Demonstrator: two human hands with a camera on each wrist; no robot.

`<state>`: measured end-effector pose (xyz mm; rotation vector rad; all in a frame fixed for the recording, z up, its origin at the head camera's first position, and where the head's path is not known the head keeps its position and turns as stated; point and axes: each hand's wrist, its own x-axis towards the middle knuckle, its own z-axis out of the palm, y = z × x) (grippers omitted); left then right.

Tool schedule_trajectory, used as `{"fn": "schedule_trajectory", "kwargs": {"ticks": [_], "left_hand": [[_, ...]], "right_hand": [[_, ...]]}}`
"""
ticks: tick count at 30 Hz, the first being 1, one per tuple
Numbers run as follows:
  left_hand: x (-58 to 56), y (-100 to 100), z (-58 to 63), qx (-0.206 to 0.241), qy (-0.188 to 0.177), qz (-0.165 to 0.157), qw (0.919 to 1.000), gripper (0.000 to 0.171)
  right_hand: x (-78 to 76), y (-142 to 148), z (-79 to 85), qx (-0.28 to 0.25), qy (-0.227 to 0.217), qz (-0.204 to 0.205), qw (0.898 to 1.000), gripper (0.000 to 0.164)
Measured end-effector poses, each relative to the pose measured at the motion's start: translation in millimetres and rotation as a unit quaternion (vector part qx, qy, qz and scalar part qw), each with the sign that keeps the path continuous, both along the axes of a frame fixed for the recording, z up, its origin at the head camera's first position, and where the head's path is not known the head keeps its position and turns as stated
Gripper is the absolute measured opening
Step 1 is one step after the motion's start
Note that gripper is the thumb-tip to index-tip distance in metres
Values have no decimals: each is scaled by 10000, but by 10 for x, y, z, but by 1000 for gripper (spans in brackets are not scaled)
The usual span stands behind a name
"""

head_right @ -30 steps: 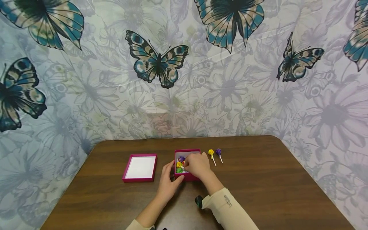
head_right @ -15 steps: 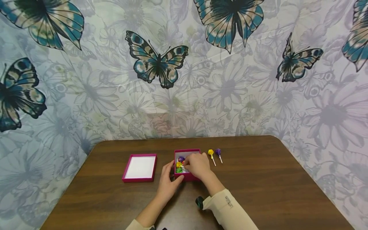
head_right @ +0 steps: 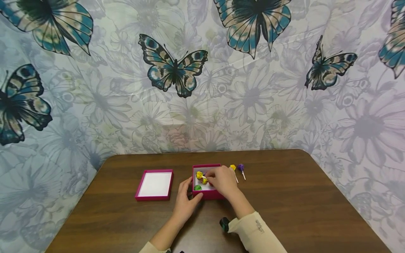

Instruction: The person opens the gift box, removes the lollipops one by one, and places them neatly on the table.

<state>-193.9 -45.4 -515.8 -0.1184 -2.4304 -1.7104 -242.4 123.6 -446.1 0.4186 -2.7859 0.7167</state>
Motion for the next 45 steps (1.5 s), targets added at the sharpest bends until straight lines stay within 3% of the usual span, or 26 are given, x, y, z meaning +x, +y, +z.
{"fn": "schedule_trajectory", "kwargs": {"ticks": [18, 25, 34, 40, 45], "left_hand": [[8, 15, -13, 39, -112, -4, 9999, 70], [10, 6, -24, 67, -155, -13, 9999, 70], [5, 11, -15, -29, -45, 0, 10000, 71], [4, 6, 0, 32, -154, -2, 9999, 71], [7, 4, -9, 35, -146, -19, 9999, 71]], "right_hand": [[-18, 510, 168, -909, 402, -829, 9916, 11], [-50, 671, 59, -1031, 1060, -1297, 9805, 10], [-79, 969, -117, -1176, 1354, -1857, 9661, 7], [-100, 1167, -216, -1230, 1252, -2178, 9601, 10], [-112, 1282, -316, -1290, 850, -2588, 9535, 15]]}}
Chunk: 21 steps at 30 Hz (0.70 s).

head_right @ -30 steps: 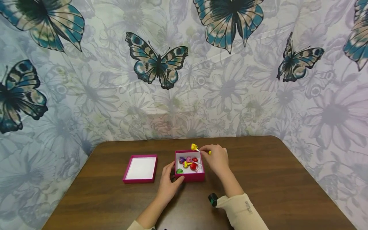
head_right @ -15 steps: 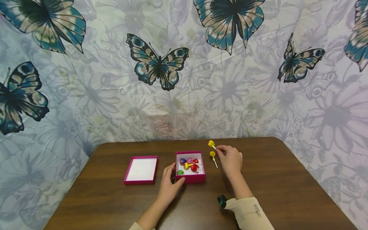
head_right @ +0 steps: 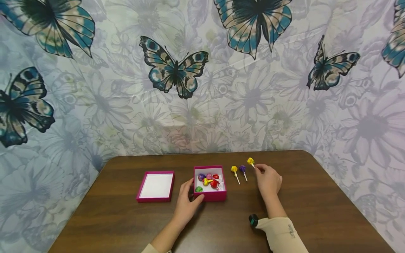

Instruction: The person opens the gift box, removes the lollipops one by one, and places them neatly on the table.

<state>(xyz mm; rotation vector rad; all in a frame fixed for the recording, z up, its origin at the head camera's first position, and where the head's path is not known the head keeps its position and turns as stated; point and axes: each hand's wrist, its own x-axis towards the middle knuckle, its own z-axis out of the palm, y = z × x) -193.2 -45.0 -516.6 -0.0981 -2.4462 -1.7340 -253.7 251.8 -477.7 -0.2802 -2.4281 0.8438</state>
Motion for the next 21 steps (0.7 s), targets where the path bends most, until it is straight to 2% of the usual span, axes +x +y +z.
{"fn": "schedule_trajectory", "kwargs": {"ticks": [7, 12, 21], "left_hand": [[-10, 2, -17, -43, 102, 18, 9999, 71], [-17, 1, -11, -16, -19, 19, 10000, 71], [-14, -3, -11, -38, -26, 17, 10000, 72]], "right_hand": [[-12, 48, -115, -272, -455, -276, 9982, 19], [-45, 47, -184, -325, -723, -325, 9963, 20], [-68, 31, -273, -487, -955, -279, 9938, 18]]}}
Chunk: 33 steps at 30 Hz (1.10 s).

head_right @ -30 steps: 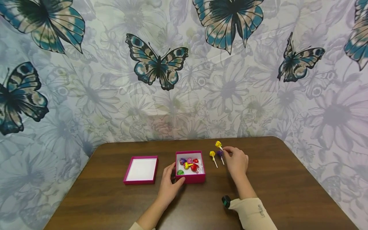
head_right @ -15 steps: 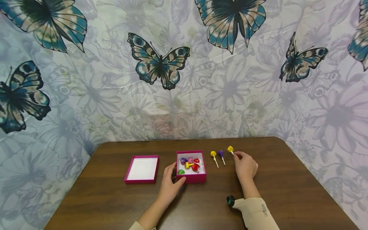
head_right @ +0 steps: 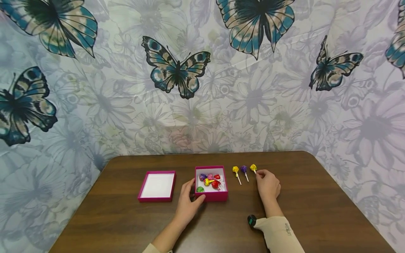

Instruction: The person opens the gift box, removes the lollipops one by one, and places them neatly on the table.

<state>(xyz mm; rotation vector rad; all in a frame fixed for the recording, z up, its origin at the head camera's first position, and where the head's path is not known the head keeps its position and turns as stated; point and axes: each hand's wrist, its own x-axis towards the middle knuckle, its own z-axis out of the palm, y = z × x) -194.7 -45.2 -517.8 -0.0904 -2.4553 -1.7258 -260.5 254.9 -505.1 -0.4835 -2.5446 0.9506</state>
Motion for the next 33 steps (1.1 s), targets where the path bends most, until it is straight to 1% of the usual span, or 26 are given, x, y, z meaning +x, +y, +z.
{"fn": "schedule_trajectory", "kwargs": {"ticks": [7, 13, 22, 27, 33], "left_hand": [[17, 3, -12, -28, 172, 50, 9998, 70], [17, 9, 9, 4, -4, 22, 10000, 71], [10, 10, 27, 48, -22, 17, 10000, 70], [13, 6, 31, 3, -50, 31, 10000, 70], [6, 5, 29, 60, -55, -11, 10000, 70]], "right_hand": [[-2, 0, -46, -14, -11, 64, 10000, 17], [10, 8, -61, 67, 25, 72, 9999, 18], [39, 9, -45, 207, -19, 239, 9995, 18], [60, 5, -62, 262, 73, 314, 9991, 19], [88, -1, -66, 234, 146, 408, 9988, 20]]}}
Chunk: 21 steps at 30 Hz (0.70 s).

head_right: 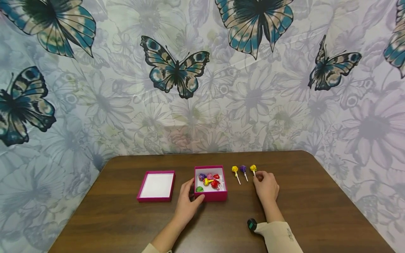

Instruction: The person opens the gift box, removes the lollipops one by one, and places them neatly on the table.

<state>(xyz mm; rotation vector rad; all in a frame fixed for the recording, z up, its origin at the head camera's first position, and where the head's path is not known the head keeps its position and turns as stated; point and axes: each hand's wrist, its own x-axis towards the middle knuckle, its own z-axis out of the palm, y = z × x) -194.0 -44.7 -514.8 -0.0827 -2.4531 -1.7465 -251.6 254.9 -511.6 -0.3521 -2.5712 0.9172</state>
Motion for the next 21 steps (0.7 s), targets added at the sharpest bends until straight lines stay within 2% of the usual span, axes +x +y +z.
{"fn": "schedule_trajectory", "kwargs": {"ticks": [8, 13, 21], "left_hand": [[-8, 11, -19, 26, 43, -34, 10000, 71], [-7, 12, -28, -84, 169, 3, 9998, 71], [-13, -6, -26, -64, 24, -12, 10000, 71]], "right_hand": [[19, -51, 108, -58, -66, 179, 9998, 26], [13, -188, 270, -73, 306, 399, 9987, 22], [24, -471, 510, 28, 886, 982, 9912, 16]]}}
